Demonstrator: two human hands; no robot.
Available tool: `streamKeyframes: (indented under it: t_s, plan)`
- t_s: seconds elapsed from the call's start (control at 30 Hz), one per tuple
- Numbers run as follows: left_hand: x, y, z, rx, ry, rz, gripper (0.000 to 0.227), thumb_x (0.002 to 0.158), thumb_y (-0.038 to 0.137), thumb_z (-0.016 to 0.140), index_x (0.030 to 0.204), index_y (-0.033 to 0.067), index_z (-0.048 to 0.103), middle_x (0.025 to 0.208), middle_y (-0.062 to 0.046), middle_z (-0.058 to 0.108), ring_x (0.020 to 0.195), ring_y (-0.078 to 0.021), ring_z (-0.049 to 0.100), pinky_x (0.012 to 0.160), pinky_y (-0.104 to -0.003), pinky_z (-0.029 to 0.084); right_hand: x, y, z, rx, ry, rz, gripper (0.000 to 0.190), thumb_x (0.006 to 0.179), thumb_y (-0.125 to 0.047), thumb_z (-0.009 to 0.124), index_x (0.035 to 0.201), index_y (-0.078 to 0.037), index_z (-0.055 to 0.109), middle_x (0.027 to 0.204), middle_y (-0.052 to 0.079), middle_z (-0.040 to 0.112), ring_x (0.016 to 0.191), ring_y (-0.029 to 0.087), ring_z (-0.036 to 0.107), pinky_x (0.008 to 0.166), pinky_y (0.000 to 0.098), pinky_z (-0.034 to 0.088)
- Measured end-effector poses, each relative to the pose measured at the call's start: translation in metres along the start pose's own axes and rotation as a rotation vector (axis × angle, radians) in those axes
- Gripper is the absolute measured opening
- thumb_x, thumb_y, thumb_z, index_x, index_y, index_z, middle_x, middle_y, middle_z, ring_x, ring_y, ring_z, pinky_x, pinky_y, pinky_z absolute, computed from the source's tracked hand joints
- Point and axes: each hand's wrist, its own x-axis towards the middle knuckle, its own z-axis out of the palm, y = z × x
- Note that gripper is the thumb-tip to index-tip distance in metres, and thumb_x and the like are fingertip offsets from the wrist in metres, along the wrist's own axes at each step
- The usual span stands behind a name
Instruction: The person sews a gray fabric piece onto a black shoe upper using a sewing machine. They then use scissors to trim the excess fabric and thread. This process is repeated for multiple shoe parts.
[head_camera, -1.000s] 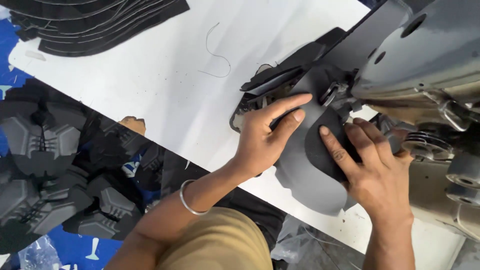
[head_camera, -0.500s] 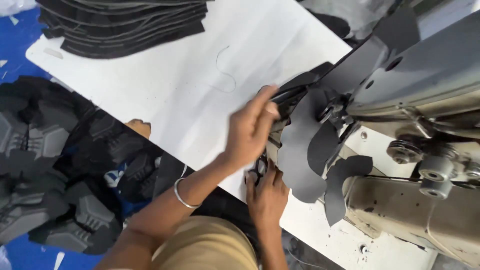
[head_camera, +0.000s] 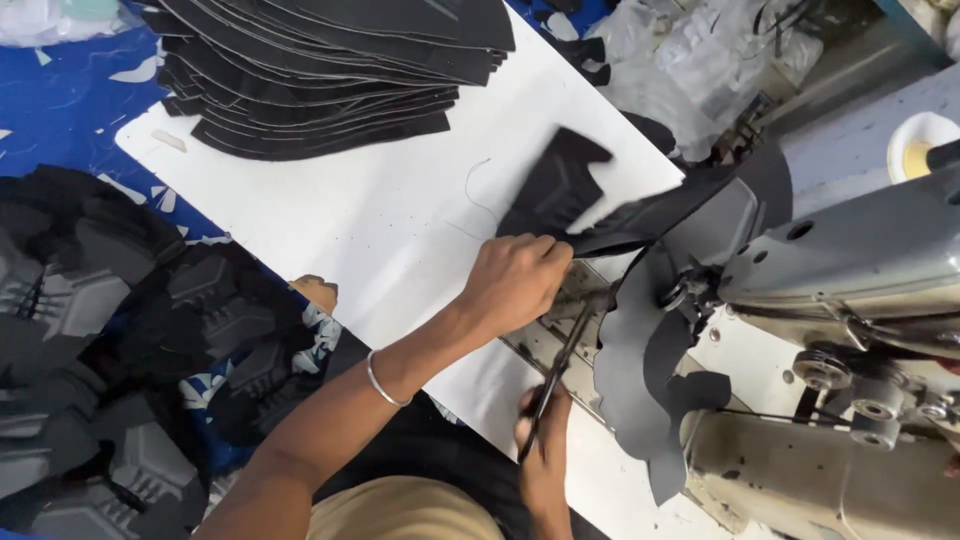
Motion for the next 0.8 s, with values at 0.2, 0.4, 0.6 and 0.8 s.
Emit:
streamKeyframes:
  t_s: [0.2,0.4,0.6,0.8]
  plan:
    - [0.011,0.003,-0.001,0.031,-0.036,0.003,0.009,0.087,0.008,0.068,0.081,0.0022,0.064,0.074,-0.012,0.066,0.067,-0.0314,0.068,0.057,-0.045,0.053,0.072,-0.054,0.052,0.234,0.275,-0.198,0.051,0.106,-0.017,0.05,0.153,-0.001,0.035,0.121,0.005,0.052,0.092,0.011,0.049,0.083,0.0253,0.044]
    - [0.036,0.008,-0.018,-0.04,-0.239,-0.092,0.014,0.087,0.016,0.065,0.084,0.0023,0.067,0.076,-0.015,0.072,0.065,-0.0368,0.069,0.061,-0.048,0.054,0.081,-0.076,0.061,0.426,0.373,-0.194,0.045,0.106,-0.02,0.057,0.143,0.003,0.047,0.097,0.003,0.059,0.08,0.009,0.05,0.071,0.0256,0.043]
    - [0.056,0.015,-0.021,-0.143,-0.339,-0.058,0.015,0.082,0.017,0.067,0.077,0.0027,0.064,0.069,-0.016,0.066,0.067,-0.0389,0.066,0.063,-0.049,0.052,0.077,-0.082,0.036,0.434,0.351,-0.18,0.041,0.103,-0.018,0.059,0.137,0.002,0.047,0.092,0.002,0.06,0.075,0.009,0.052,0.065,0.0257,0.044]
    - [0.066,0.03,-0.026,0.014,-0.067,-0.002,0.018,0.086,0.01,0.068,0.074,0.0,0.058,0.07,-0.016,0.064,0.061,-0.0381,0.061,0.056,-0.047,0.047,0.06,-0.071,0.024,0.502,0.278,-0.116,0.045,0.102,-0.021,0.065,0.136,0.004,0.049,0.091,0.004,0.058,0.075,0.011,0.053,0.065,0.0294,0.046]
